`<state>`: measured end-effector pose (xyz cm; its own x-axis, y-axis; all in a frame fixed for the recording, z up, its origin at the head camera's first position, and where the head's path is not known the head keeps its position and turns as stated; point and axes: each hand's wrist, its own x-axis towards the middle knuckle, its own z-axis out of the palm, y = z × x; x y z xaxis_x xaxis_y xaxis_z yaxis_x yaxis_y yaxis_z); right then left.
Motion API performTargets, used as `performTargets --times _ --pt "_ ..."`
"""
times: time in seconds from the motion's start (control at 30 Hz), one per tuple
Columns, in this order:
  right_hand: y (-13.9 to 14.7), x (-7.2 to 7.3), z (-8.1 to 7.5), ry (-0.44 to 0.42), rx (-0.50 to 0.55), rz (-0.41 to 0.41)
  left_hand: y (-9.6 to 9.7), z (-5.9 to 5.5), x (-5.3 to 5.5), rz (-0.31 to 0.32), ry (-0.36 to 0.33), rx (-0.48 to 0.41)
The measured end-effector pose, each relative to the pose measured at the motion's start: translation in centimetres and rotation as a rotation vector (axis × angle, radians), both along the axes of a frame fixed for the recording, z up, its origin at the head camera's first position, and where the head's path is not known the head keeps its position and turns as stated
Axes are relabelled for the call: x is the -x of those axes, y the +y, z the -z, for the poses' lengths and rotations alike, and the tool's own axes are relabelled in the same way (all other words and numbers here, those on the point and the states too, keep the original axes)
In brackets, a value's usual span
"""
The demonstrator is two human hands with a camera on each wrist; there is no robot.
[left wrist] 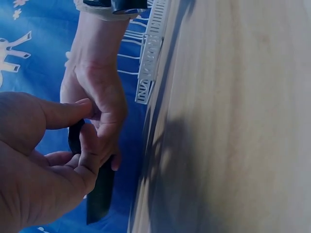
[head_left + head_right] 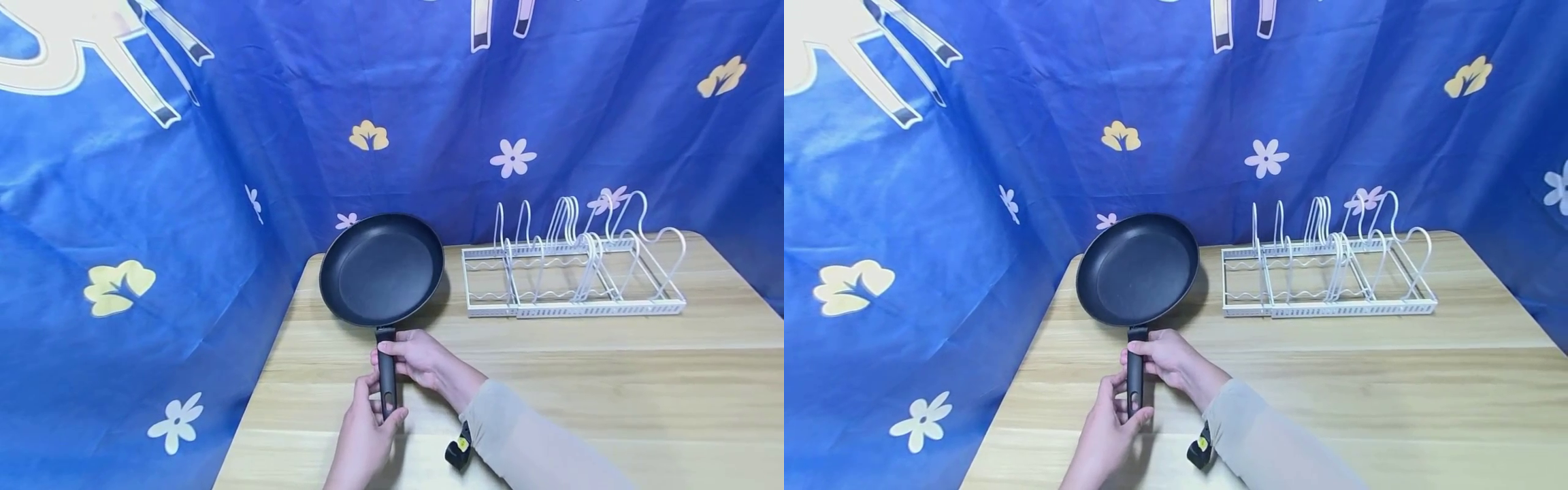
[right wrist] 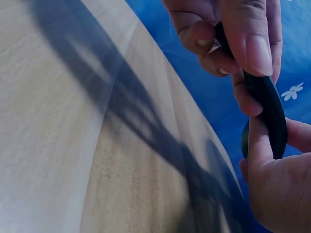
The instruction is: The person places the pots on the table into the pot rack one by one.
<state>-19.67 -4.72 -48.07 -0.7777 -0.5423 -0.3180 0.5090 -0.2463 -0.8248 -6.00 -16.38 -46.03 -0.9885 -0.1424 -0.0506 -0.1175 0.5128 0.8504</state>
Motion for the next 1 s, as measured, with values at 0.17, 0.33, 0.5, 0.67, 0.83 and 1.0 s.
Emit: performTargets --times 0.17,0.33,0.5,0.67,0.83,1.0 --pt "0.8 -0.4 -0.5 0.032 -0.013 0.008 0.7 0.2 -0.3 -0.014 0.008 -0.025" --pt "1.5 -0.6 -0.9 0.073 -0.024 0.037 1.4 0.4 -0.3 -0.022 0.035 -0.019" --pt "2.4 -0.9 -1.1 0.118 -0.043 0.075 2.3 0.7 -0.3 -0.027 0.050 0.003" --pt "3.3 -1.1 -1.7 0.142 -0.035 0.113 3.2 0.6 -0.3 -0.029 0.090 0.025" --pt "4.2 -1.4 -2.4 0.179 -0.047 0.148 4.1 0.5 -0.2 -0.059 0.123 0.072" --pt "5.1 -1.7 -2.9 0.220 -0.069 0.194 5.0 0.5 0.1 -0.082 0.174 0.122"
